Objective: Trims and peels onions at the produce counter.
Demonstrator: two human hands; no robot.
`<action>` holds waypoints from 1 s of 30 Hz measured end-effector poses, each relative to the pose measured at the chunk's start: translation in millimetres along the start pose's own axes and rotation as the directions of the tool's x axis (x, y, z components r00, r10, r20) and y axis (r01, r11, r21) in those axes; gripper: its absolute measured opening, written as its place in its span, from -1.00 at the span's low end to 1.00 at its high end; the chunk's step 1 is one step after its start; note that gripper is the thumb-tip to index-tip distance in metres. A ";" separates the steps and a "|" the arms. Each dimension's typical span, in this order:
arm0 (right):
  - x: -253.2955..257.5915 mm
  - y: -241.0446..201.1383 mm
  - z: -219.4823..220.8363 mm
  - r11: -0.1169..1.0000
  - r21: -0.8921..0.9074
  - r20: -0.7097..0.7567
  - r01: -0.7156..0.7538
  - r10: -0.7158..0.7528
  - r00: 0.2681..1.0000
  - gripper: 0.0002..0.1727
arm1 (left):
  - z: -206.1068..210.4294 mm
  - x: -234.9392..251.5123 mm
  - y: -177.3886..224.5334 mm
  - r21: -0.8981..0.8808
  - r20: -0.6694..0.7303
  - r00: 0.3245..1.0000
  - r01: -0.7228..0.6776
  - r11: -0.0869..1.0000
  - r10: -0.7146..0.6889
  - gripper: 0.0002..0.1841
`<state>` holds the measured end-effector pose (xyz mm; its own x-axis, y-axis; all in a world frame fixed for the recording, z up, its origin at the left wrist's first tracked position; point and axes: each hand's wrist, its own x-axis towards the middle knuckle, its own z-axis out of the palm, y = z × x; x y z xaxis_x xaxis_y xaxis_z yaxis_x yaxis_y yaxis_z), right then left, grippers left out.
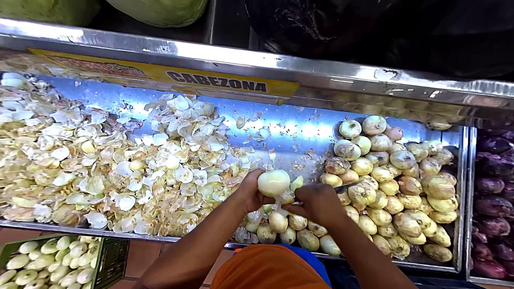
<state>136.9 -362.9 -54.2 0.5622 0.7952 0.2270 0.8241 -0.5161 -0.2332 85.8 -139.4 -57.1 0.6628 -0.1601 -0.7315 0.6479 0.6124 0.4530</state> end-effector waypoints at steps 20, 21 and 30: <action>12.8 -30.5 -16.9 0.955 -0.173 0.060 -0.240 0.254 0.965 -0.24 | 7.5 -10.4 0.1 0.061 -0.023 0.993 -0.116 0.991 0.117 -0.54; 12.1 -28.5 -15.6 0.960 -0.181 0.046 -0.212 0.224 0.974 -0.24 | 8.2 -11.9 0.5 0.062 -0.023 0.994 -0.101 0.993 0.103 -0.55; -7.5 -30.2 1.3 0.985 -0.164 0.247 0.046 -0.005 0.969 -0.32 | -7.3 -3.5 -1.2 -0.054 0.017 0.999 0.036 0.998 -0.035 -0.34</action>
<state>107.7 -352.8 -50.0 0.5242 0.8515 -0.0122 0.8494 -0.5238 -0.0646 79.9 -133.9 -58.8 0.6457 -0.1943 -0.7385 0.6500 0.6474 0.3980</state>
